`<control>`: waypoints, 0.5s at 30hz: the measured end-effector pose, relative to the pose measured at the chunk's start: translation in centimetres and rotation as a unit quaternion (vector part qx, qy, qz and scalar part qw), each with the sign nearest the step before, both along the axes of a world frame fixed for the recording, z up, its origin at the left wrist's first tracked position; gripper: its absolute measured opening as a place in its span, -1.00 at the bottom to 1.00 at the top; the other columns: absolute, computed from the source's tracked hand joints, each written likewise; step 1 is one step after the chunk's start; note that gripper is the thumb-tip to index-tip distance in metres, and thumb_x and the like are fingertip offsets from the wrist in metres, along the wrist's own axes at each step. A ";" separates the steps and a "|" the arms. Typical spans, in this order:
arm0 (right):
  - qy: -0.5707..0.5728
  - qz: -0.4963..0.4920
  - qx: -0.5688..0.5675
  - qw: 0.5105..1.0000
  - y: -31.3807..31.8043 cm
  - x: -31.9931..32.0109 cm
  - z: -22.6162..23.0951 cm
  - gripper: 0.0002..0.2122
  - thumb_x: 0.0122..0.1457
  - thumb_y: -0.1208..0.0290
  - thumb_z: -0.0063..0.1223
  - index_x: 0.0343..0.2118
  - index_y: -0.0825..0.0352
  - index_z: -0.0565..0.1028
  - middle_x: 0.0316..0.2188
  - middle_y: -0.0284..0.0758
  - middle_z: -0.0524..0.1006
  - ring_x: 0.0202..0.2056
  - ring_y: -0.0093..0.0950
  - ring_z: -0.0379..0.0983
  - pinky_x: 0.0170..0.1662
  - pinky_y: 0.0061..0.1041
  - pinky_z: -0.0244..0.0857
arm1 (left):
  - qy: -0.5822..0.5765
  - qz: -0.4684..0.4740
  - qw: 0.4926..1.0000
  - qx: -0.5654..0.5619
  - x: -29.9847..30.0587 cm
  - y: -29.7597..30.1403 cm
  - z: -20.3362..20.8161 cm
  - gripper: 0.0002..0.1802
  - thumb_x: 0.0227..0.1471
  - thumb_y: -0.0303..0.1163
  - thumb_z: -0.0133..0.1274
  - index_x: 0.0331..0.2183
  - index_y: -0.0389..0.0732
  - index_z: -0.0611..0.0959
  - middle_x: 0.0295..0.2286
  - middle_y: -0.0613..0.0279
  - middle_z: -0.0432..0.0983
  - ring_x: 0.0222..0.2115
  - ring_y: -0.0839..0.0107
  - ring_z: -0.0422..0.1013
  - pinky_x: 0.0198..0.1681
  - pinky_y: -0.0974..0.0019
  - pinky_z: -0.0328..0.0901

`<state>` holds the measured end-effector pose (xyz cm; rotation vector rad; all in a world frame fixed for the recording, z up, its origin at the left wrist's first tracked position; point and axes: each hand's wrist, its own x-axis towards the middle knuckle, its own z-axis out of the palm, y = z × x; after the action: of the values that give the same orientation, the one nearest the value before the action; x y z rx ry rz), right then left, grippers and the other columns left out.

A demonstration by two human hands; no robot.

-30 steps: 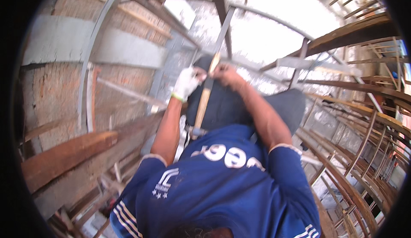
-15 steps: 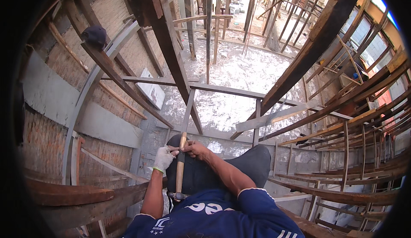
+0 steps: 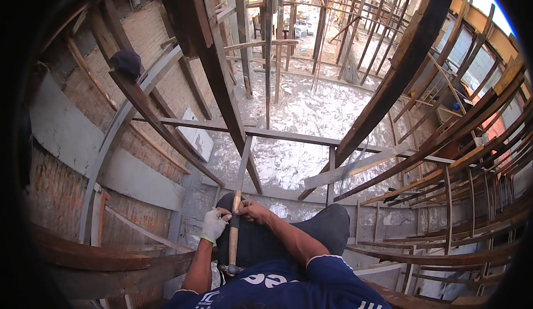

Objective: The person shaves a wooden stick using a knife and then fits the sharpened end into a metal tube.

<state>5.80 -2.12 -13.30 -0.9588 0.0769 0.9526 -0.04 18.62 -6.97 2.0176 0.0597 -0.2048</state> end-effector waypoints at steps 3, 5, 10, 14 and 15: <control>0.015 0.003 -0.002 1.000 -0.2 -0.3 0.4 -0.75 0.16 0.47 0.33 -0.50 0.19 0.39 -0.70 -0.57 0.29 -0.75 -0.72 0.09 -0.70 -0.61 -0.13 | 0.067 -0.013 0.998 -0.018 0.8 0.3 0.4 -0.92 0.04 -0.52 0.28 -0.36 -0.30 0.73 -0.47 0.22 0.60 -0.42 0.44 0.49 -0.31 0.31 0.37; 0.006 0.013 -0.014 1.000 -0.3 0.1 0.8 -0.75 0.16 0.47 0.33 -0.49 0.19 0.39 -0.69 -0.57 0.29 -0.74 -0.72 0.10 -0.70 -0.61 -0.13 | 0.070 -0.033 0.997 -0.019 1.1 0.8 0.1 -0.92 0.05 -0.51 0.28 -0.37 -0.31 0.73 -0.48 0.24 0.59 -0.44 0.47 0.47 -0.33 0.32 0.36; -0.020 0.023 -0.056 0.998 -0.3 0.0 1.6 -0.75 0.17 0.44 0.33 -0.50 0.19 0.40 -0.69 -0.56 0.31 -0.73 -0.72 0.08 -0.69 -0.62 -0.14 | 0.079 -0.064 0.995 0.007 1.5 1.0 0.1 -0.87 0.04 -0.54 0.26 -0.29 -0.30 0.73 -0.48 0.18 0.61 -0.42 0.43 0.51 -0.31 0.29 0.39; -0.011 0.015 -0.056 0.998 -0.5 0.0 2.1 -0.74 0.17 0.45 0.33 -0.50 0.19 0.39 -0.69 -0.56 0.32 -0.74 -0.71 0.09 -0.69 -0.62 -0.13 | 0.004 -0.109 0.992 0.059 1.3 0.7 1.5 -0.88 0.05 -0.55 0.23 -0.29 -0.33 0.72 -0.47 0.10 0.61 -0.42 0.37 0.53 -0.30 0.25 0.40; -0.005 0.013 -0.049 0.999 -0.6 0.0 2.1 -0.74 0.17 0.46 0.33 -0.50 0.19 0.39 -0.69 -0.56 0.32 -0.74 -0.71 0.10 -0.69 -0.62 -0.13 | 0.015 -0.107 0.993 0.052 1.1 0.4 2.3 -0.88 0.06 -0.55 0.22 -0.29 -0.33 0.72 -0.46 0.08 0.61 -0.42 0.35 0.54 -0.29 0.23 0.41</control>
<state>5.76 -2.74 -11.18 -1.0573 0.1039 0.9756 1.07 19.02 -4.71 2.1244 -0.1309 -0.3739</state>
